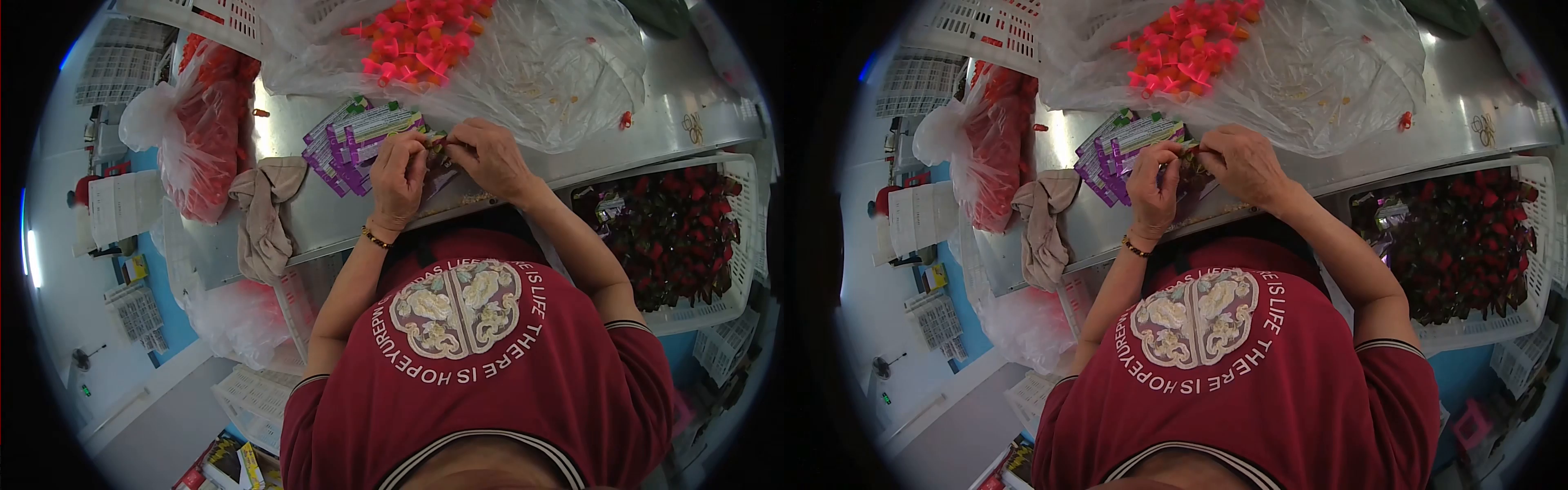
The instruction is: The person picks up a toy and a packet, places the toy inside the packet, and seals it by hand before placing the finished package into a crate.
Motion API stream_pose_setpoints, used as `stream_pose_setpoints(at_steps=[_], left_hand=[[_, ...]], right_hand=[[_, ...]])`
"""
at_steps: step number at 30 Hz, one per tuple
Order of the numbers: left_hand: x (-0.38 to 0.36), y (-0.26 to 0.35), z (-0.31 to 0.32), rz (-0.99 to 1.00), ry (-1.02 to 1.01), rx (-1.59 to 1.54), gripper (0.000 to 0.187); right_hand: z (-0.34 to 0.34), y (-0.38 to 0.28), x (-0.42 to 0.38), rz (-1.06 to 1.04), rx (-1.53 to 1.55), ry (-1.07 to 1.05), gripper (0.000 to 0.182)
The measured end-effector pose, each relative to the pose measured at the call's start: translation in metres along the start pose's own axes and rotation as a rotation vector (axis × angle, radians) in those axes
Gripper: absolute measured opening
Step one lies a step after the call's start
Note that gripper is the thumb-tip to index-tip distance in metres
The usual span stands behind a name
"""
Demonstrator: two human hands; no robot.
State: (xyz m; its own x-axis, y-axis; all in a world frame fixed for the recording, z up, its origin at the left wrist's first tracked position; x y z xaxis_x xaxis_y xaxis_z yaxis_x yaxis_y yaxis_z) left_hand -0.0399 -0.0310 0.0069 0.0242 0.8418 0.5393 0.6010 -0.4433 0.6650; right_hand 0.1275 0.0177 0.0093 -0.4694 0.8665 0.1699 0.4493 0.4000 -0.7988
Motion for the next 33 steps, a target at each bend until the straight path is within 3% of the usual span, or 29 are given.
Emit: stream_pose_setpoints(at_steps=[2,9,11,14,19,21,24,26,27,28,30,31,33], left_hand=[[0.001,0.002,-0.001,0.006,0.005,0.007,0.009],[0.002,0.006,0.01,-0.064,0.09,-0.001,0.008],[0.004,0.004,0.011,-0.12,0.123,-0.037,0.007],[0.009,0.006,0.013,-0.197,0.161,-0.103,0.007],[0.023,0.023,0.004,-0.321,0.082,-0.295,0.008],[0.026,0.02,0.001,-0.435,0.061,-0.696,0.017],[0.029,0.019,-0.004,-0.443,0.064,-0.696,0.023],[0.029,0.013,-0.004,-0.46,0.105,-0.723,0.023],[0.028,0.011,-0.005,-0.482,0.14,-0.75,0.023],[0.028,0.011,-0.006,-0.509,0.13,-0.732,0.022],[0.028,0.012,-0.01,-0.498,0.134,-0.736,0.022],[0.031,0.012,-0.012,-0.491,0.129,-0.735,0.022],[0.042,0.009,-0.018,-0.452,0.11,-0.716,0.024]], right_hand=[[-0.003,-0.002,-0.001,-0.231,-0.059,0.108,0.01],[0.006,0.004,0.004,-0.168,0.114,0.089,0.018],[0.009,0.005,0.006,-0.017,0.334,-0.006,0.015],[-0.002,-0.001,0.011,-0.06,0.363,-0.125,0.013],[-0.033,-0.013,0.018,-0.121,0.131,-0.116,0.013],[-0.051,-0.024,0.021,-0.175,-0.003,-0.138,0.013],[-0.081,-0.056,0.018,-0.272,0.002,-0.195,0.012],[-0.102,-0.081,0.012,-0.416,0.474,-0.298,0.011],[-0.102,-0.069,0.023,-0.564,0.915,-0.528,0.012],[-0.095,-0.055,0.03,-0.564,0.913,-0.531,0.012],[-0.085,-0.038,0.042,-0.485,-0.517,-0.072,0.011],[-0.087,-0.033,0.04,-0.353,-0.202,-0.19,0.007],[-0.094,-0.045,0.037,-0.406,-0.207,-0.135,0.007]])
Point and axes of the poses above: each hand's wrist, its own x-axis towards the middle knuckle, its own z-axis out of the palm, y = z × x, the point moved 2 cm from there along x, towards the middle knuckle
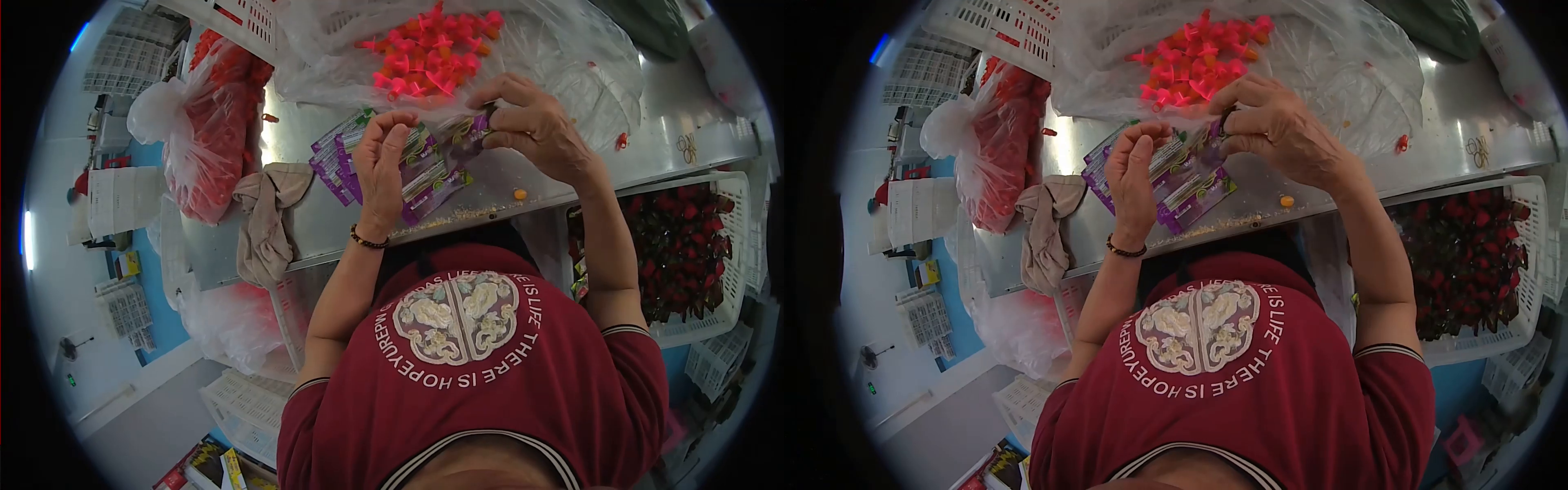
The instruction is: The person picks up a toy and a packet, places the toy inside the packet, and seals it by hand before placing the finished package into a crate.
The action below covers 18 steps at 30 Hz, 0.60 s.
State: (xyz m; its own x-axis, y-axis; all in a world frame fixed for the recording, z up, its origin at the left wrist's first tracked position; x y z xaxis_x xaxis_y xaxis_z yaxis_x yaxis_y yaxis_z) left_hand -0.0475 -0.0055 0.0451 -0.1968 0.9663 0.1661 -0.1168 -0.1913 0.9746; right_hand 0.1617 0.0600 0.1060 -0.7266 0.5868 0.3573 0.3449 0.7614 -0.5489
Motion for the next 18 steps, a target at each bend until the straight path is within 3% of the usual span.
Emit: stream_pose_setpoints(at_steps=[2,4,7,11,18], left_hand=[[0.006,0.008,0.001,0.02,-0.033,0.03,0.026],[0.01,0.012,0.01,-0.186,-0.285,-0.082,0.032],[0.003,0.007,0.019,-0.337,-0.389,-0.305,0.034],[-0.003,-0.002,0.021,-0.403,-0.365,-0.286,0.032],[-0.011,-0.001,0.024,-0.223,-0.163,-0.103,0.016]], right_hand=[[0.001,-0.007,-0.002,-0.035,-0.01,0.062,0.008],[0.01,-0.004,-0.003,0.136,0.334,-0.009,0.011],[0.013,-0.007,-0.001,-0.003,0.054,0.029,0.014],[0.021,-0.005,-0.003,0.003,0.138,0.055,0.016],[0.019,-0.006,-0.004,0.042,0.173,0.064,0.016]])
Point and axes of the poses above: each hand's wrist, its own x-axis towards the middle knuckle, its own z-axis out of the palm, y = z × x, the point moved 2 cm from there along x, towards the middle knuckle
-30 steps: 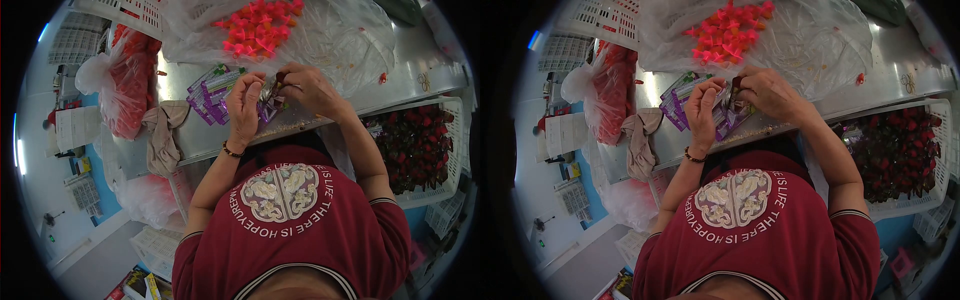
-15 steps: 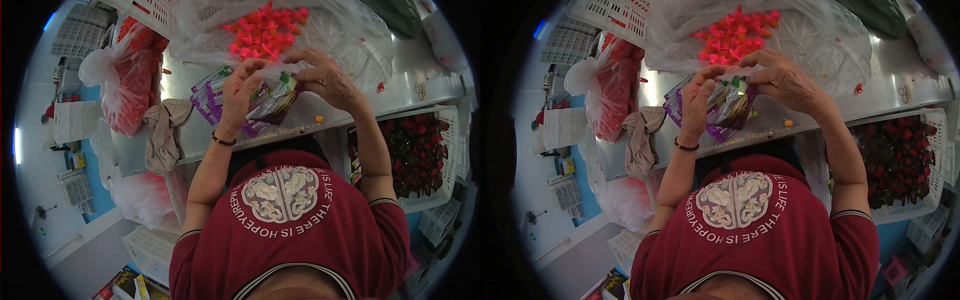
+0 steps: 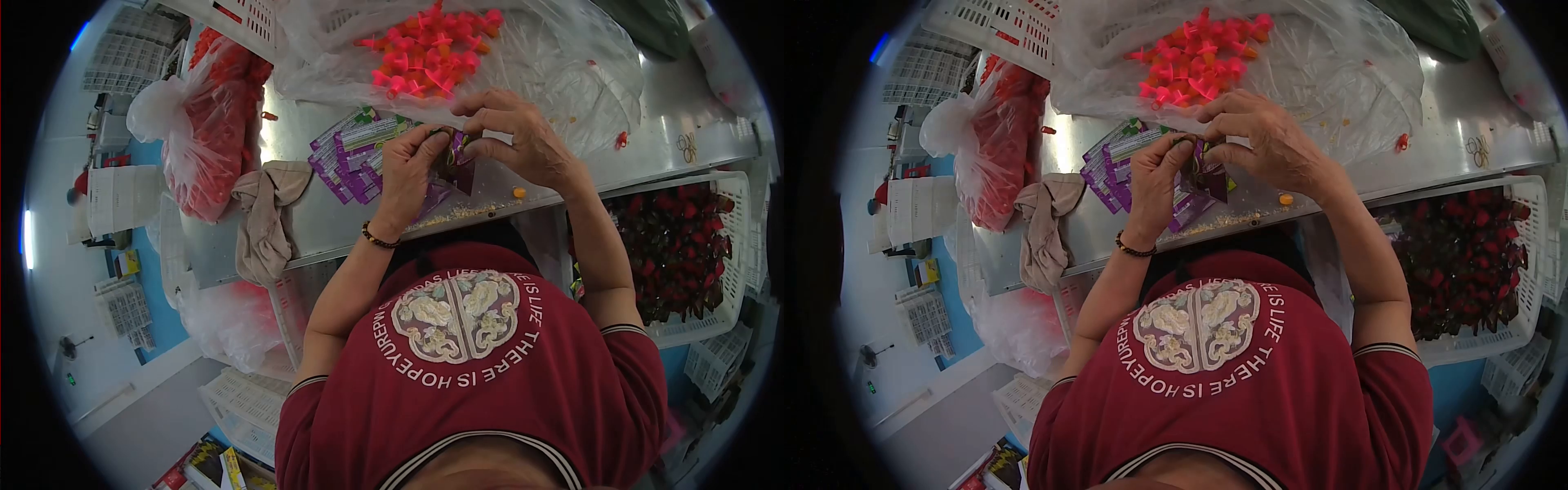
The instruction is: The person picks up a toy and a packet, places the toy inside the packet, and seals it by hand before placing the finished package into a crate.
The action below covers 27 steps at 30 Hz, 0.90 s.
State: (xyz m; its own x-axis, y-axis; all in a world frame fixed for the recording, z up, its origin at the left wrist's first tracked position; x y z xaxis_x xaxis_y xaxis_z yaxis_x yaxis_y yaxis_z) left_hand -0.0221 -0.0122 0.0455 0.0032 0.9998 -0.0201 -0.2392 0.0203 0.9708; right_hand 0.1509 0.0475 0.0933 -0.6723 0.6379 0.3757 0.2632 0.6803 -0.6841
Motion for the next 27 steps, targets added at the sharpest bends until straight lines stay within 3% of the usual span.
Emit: stream_pose_setpoints(at_steps=[5,8,10,16,20,22,23,25,27], left_hand=[[-0.003,-0.001,0.009,0.143,0.181,0.02,0.017],[-0.002,-0.005,0.01,0.215,0.283,0.01,0.018],[0.0,-0.003,0.012,0.281,0.347,0.091,0.018],[0.003,-0.008,0.013,0.316,0.36,0.262,0.017],[0.001,-0.004,0.011,0.328,0.323,0.337,0.017],[0.005,-0.004,0.009,0.411,0.304,0.354,0.016],[0.003,-0.002,0.01,0.409,0.304,0.355,0.016],[0.0,-0.006,0.013,0.068,0.172,0.035,0.02],[-0.003,-0.01,0.01,0.046,0.166,-0.003,0.02]], right_hand=[[0.005,0.009,0.003,-0.01,-0.06,-0.007,0.016],[0.009,0.008,0.007,0.107,-0.029,0.005,0.018],[0.01,0.005,0.009,0.234,0.151,0.096,0.02],[0.021,-0.008,0.013,0.198,0.24,0.274,0.018],[0.034,0.011,0.01,0.28,0.14,0.171,0.015],[0.036,0.017,0.009,0.343,0.28,0.226,0.013],[0.034,0.018,0.01,0.344,0.281,0.226,0.013],[0.028,0.02,0.011,0.395,0.332,0.26,0.011],[0.031,0.027,0.01,0.421,0.393,0.216,0.012]])
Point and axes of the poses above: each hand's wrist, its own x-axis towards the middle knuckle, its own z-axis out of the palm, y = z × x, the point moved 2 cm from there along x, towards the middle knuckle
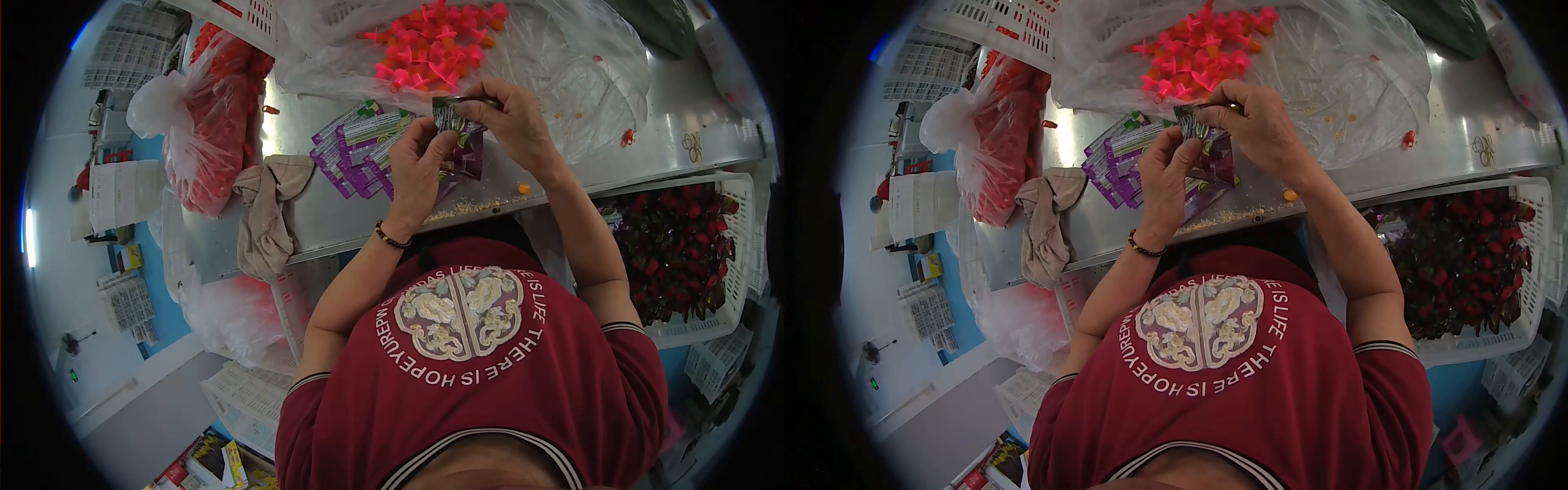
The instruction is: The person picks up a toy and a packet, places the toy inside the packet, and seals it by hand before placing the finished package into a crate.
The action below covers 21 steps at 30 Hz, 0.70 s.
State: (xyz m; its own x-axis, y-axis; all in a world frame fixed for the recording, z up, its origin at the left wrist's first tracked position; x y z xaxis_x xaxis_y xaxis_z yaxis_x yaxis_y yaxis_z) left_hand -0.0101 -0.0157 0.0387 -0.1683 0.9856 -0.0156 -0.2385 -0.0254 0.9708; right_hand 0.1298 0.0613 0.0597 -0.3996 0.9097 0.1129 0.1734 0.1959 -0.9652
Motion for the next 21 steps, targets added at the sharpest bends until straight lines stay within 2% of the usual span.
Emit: stream_pose_setpoints(at_steps=[2,5,8,10,13,17,19,20,21], left_hand=[[-0.001,-0.003,-0.003,-0.028,-0.006,-0.039,0.02],[-0.002,-0.007,-0.002,-0.05,-0.025,-0.019,0.022],[-0.005,-0.014,0.001,-0.066,-0.034,-0.037,0.02],[-0.009,-0.024,-0.003,-0.256,-0.141,-0.109,0.017],[-0.011,-0.029,-0.008,-0.271,-0.186,-0.157,0.013],[-0.024,-0.049,-0.018,-0.301,-0.248,-0.142,0.012],[-0.041,-0.055,-0.019,-0.436,-0.291,-0.001,0.012],[-0.035,-0.051,-0.021,-0.437,-0.297,0.002,0.012],[-0.027,-0.039,-0.027,-0.357,-0.208,-0.046,0.012]], right_hand=[[0.0,0.003,0.001,0.044,0.046,-0.048,0.012],[-0.001,0.003,0.003,0.072,-0.071,-0.096,0.015],[-0.003,0.01,0.009,0.057,0.099,-0.029,0.016],[-0.004,0.01,0.011,-0.029,0.189,0.047,0.014],[-0.007,0.01,0.013,-0.101,0.064,0.072,0.01],[-0.028,0.014,0.02,-0.023,0.062,0.092,0.015],[-0.057,-0.001,0.028,-0.084,0.237,0.231,0.015],[-0.066,-0.012,0.028,-0.084,0.237,0.237,0.015],[-0.071,-0.024,0.021,-0.094,0.113,0.155,0.013]])
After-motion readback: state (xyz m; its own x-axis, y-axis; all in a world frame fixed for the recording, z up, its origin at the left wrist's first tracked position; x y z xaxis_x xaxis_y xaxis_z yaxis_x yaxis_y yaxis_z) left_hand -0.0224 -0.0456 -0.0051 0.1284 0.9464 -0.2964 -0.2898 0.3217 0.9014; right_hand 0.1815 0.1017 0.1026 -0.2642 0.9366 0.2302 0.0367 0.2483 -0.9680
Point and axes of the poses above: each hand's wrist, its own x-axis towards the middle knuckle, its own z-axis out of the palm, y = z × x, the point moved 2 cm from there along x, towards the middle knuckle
